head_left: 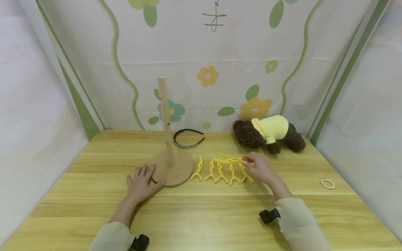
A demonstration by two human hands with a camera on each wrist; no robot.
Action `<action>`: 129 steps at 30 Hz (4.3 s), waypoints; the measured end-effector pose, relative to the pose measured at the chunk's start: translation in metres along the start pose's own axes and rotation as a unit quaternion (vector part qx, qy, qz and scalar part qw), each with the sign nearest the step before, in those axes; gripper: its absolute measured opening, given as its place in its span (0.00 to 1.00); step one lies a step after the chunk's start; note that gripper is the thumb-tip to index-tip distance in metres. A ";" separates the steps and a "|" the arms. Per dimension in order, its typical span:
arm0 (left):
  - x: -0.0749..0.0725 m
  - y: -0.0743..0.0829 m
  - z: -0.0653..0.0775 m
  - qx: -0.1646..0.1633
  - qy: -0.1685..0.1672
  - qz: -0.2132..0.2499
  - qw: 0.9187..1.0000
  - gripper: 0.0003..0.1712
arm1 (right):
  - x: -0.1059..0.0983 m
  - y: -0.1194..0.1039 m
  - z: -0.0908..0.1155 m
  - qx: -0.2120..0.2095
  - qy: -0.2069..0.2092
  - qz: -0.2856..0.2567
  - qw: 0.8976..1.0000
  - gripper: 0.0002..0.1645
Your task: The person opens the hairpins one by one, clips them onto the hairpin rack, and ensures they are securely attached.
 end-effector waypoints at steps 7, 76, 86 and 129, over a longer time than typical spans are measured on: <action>0.000 0.001 0.000 0.002 -0.004 0.004 1.000 0.48 | 0.015 -0.038 -0.020 -0.035 0.017 -0.014 0.999 0.14; -0.002 0.002 0.001 0.008 -0.001 0.000 1.000 0.49 | 0.062 -0.118 -0.058 -0.010 -0.035 -0.039 0.999 0.33; -0.002 0.002 0.001 0.009 0.000 -0.006 1.000 0.49 | 0.023 -0.066 -0.023 0.018 -0.011 -0.058 0.998 0.31; 0.000 0.000 -0.001 0.003 -0.003 -0.004 1.000 0.49 | 0.027 0.058 0.047 0.124 0.024 -0.055 0.990 0.10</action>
Point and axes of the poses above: each hand's wrist, its own z-axis away from the middle knuckle, its own x-axis out of the palm, y = z × x, the point moved 9 cm from there along -z, towards the middle knuckle, and after that the axes turned 12 degrees about z, right-handed, at the moved point
